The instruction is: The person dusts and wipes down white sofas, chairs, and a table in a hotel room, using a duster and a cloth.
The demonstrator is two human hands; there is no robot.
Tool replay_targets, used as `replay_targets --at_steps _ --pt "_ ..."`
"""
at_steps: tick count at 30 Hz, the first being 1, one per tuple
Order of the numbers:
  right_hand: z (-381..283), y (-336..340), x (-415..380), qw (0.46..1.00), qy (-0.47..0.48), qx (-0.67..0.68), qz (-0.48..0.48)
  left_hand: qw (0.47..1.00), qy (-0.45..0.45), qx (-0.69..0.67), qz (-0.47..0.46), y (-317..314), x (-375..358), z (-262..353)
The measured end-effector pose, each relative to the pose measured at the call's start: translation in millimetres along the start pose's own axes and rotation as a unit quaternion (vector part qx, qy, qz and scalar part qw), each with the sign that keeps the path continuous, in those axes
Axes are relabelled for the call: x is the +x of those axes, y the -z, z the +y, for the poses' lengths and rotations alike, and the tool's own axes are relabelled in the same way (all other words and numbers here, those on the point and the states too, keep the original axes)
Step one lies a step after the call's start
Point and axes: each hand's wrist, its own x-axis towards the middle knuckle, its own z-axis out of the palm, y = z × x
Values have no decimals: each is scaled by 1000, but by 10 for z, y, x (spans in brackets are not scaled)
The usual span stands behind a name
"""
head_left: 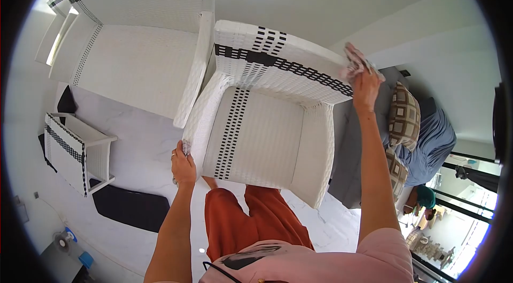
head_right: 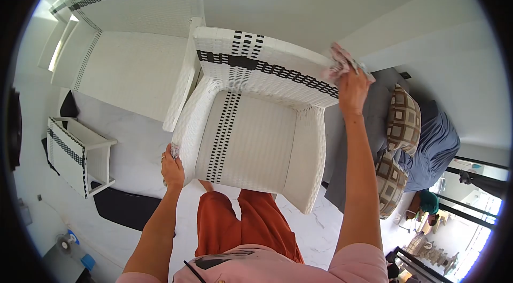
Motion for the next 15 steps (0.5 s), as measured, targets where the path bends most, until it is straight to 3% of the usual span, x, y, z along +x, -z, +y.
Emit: replay_targets --at_steps 2,5,7,11,13,15 --pt "77 -8 -80 1000 -18 -7 6 1000 9 10 -2 5 -29 -21" --pt "-365 -262 39 998 -56 -34 3 1000 2 18 -3 12 -9 1" --pt "-1308 -377 448 999 14 -22 45 999 8 34 1 5 5 -23" --pt "-2630 -880 1062 990 107 88 -2 999 4 50 1 -30 -13 -43" --pt "-2807 -1006 1083 986 129 102 -14 999 3 41 6 -23 6 -36" --pt "-2784 -1063 975 950 308 55 -1 999 5 43 9 -14 21 -16"
